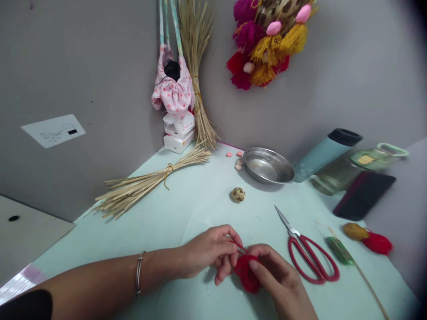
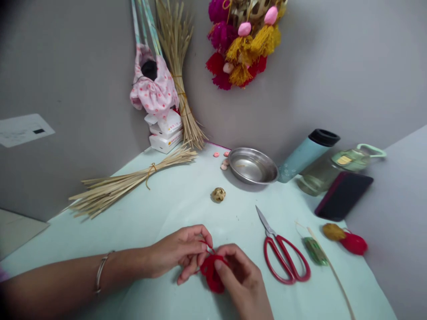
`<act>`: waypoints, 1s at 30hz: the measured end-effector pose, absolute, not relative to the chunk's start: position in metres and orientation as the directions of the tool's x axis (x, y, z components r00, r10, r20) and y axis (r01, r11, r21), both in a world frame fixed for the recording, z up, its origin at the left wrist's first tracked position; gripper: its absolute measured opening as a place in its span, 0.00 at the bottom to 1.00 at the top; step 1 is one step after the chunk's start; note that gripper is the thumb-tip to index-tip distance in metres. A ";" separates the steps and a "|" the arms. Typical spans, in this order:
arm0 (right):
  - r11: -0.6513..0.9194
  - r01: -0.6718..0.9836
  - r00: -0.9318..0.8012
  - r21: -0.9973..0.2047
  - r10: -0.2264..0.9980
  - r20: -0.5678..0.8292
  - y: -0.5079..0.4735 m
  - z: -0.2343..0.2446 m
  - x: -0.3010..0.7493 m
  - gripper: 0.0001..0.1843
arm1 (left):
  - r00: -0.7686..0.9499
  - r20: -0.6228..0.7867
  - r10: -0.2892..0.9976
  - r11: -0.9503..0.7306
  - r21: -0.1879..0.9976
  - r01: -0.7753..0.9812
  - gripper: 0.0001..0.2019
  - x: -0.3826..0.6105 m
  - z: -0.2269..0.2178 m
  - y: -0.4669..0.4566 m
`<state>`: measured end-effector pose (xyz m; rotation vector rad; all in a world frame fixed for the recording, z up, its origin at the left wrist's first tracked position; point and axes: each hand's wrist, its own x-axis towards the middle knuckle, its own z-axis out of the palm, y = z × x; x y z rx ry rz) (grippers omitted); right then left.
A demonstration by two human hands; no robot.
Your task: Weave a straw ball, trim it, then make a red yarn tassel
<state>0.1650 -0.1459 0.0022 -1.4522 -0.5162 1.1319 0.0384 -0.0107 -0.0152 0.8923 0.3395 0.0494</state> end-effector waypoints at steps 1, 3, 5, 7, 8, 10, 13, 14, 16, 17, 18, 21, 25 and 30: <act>-0.223 -0.335 0.444 -0.916 0.820 -0.362 -0.146 0.000 0.168 0.15 | 0.944 -0.268 0.194 0.628 0.773 0.091 0.06 0.039 -0.016 -0.010; -0.190 -0.453 0.441 -0.871 0.801 -0.405 -0.147 -0.004 0.173 0.14 | 0.939 -0.269 0.213 0.631 0.772 0.078 0.05 0.039 -0.016 -0.010; -0.170 -0.539 0.417 -0.825 0.797 -0.436 -0.148 -0.008 0.177 0.13 | 0.939 -0.267 0.215 0.639 0.766 0.071 0.05 0.039 -0.017 -0.011; -0.174 -0.572 0.383 -0.801 0.807 -0.449 -0.148 -0.011 0.178 0.12 | 0.942 -0.264 0.207 0.636 0.768 0.076 0.05 0.039 -0.017 -0.011; -0.173 -0.575 0.378 -0.800 0.811 -0.447 -0.148 -0.013 0.179 0.12 | 0.943 -0.264 0.204 0.622 0.778 0.083 0.05 0.039 -0.016 -0.011; -0.166 -0.559 0.396 -0.812 0.807 -0.438 -0.148 -0.014 0.180 0.12 | 0.943 -0.260 0.208 0.579 0.810 0.095 0.04 0.038 -0.016 -0.011; -0.164 -0.515 0.465 -0.842 0.771 -0.435 -0.148 -0.012 0.180 0.17 | 0.943 -0.254 0.214 0.538 0.837 0.103 0.05 0.038 -0.015 -0.011; -0.176 -0.493 0.482 -0.852 0.760 -0.435 -0.147 -0.010 0.179 0.20 | 0.944 -0.255 0.211 0.542 0.834 0.104 0.05 0.038 -0.015 -0.011; -0.197 -0.437 0.517 -0.877 0.743 -0.425 -0.147 -0.006 0.177 0.21 | 0.944 -0.262 0.198 0.562 0.820 0.110 0.06 0.037 -0.014 -0.012; -0.206 -0.403 0.531 -0.892 0.741 -0.411 -0.147 -0.004 0.176 0.20 | 0.944 -0.268 0.194 0.574 0.811 0.112 0.06 0.037 -0.014 -0.011; -0.214 -0.366 0.537 -0.906 0.746 -0.394 -0.148 -0.003 0.175 0.17 | 0.943 -0.273 0.191 0.583 0.804 0.114 0.06 0.037 -0.014 -0.011; -0.229 -0.283 0.525 -0.931 0.776 -0.350 -0.150 -0.001 0.174 0.10 | 0.938 -0.285 0.196 0.580 0.806 0.124 0.06 0.037 -0.014 -0.010; -0.233 -0.333 0.504 -0.914 0.775 -0.381 -0.152 -0.001 0.181 0.11 | 0.929 -0.295 0.225 0.436 0.883 0.175 0.07 0.037 -0.014 -0.010; -0.235 -0.399 0.486 -0.886 0.766 -0.422 -0.153 -0.005 0.191 0.13 | 0.939 -0.206 0.275 0.013 0.978 0.210 0.08 0.034 -0.017 -0.010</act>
